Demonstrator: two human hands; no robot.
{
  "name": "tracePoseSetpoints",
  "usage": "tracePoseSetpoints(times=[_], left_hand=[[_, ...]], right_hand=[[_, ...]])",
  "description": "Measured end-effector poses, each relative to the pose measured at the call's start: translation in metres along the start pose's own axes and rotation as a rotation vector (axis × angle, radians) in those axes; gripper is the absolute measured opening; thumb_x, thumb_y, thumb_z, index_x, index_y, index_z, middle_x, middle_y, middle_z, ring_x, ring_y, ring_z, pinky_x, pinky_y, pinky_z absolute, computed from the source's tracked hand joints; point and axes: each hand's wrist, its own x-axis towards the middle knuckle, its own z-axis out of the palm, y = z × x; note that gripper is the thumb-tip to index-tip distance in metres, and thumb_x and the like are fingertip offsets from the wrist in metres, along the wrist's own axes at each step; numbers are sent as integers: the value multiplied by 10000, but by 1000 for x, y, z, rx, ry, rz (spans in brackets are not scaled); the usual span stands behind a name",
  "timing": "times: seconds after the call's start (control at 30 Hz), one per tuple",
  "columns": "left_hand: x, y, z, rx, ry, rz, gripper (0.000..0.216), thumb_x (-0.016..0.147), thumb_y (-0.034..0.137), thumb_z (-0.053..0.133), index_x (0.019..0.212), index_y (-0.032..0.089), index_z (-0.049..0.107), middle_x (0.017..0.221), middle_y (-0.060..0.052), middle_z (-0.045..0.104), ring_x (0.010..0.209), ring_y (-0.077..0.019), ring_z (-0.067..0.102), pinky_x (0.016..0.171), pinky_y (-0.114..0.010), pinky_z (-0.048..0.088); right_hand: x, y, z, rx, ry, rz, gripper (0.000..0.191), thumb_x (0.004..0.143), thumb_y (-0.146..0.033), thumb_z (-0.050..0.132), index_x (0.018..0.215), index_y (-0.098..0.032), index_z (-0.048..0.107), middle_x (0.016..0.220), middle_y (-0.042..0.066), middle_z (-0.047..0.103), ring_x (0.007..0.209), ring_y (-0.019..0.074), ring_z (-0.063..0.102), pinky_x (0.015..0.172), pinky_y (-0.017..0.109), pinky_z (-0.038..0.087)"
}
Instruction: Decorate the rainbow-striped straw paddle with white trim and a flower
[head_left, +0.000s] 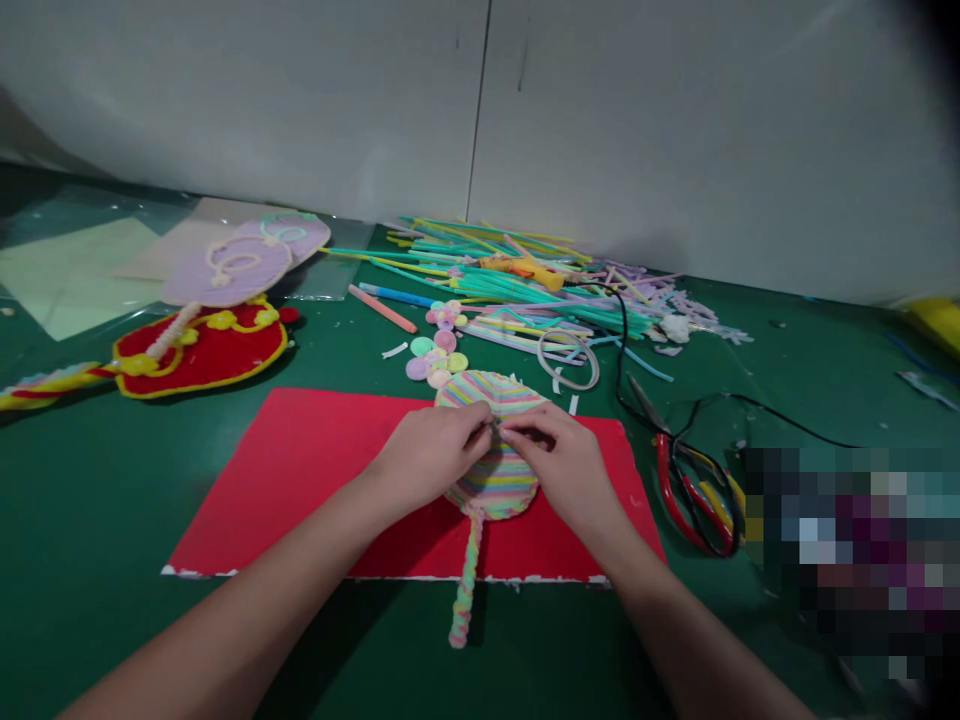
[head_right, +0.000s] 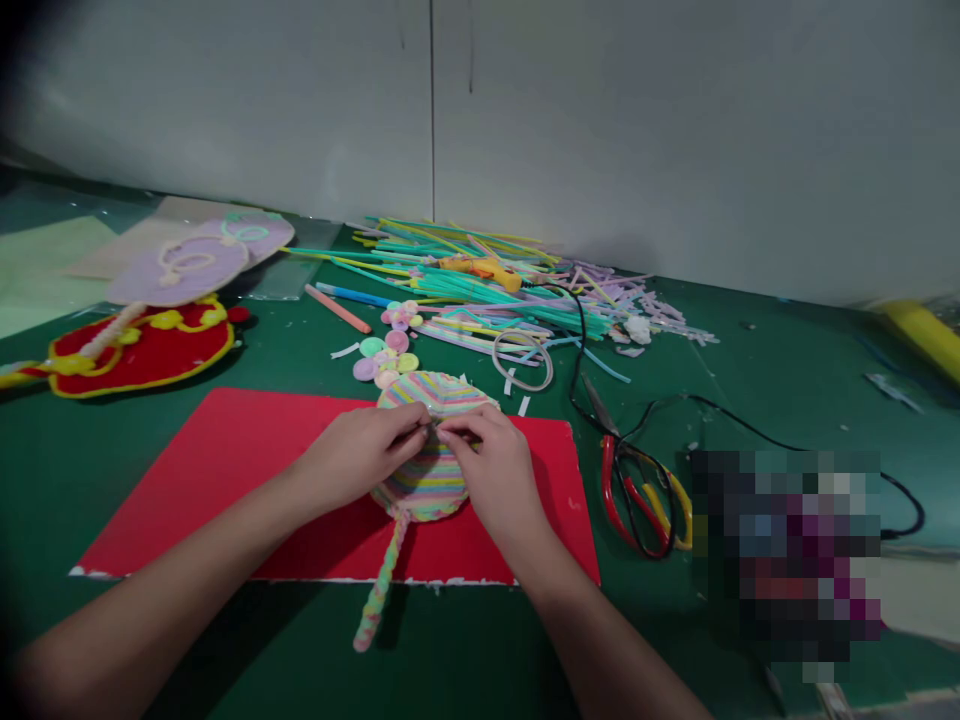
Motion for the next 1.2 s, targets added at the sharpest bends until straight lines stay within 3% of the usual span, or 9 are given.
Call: tracePoseSetpoints(times=[1.2], left_hand=[[2, -3, 2, -46, 6, -19, 193, 867, 280, 357, 824, 203, 529, 723, -15, 623, 626, -161, 548, 490, -232, 246]], right_hand=[[-1, -5, 3, 14, 21, 0, 104, 743, -155, 560, 748, -177, 662, 804, 36, 616, 746, 160, 579, 642, 268, 448]])
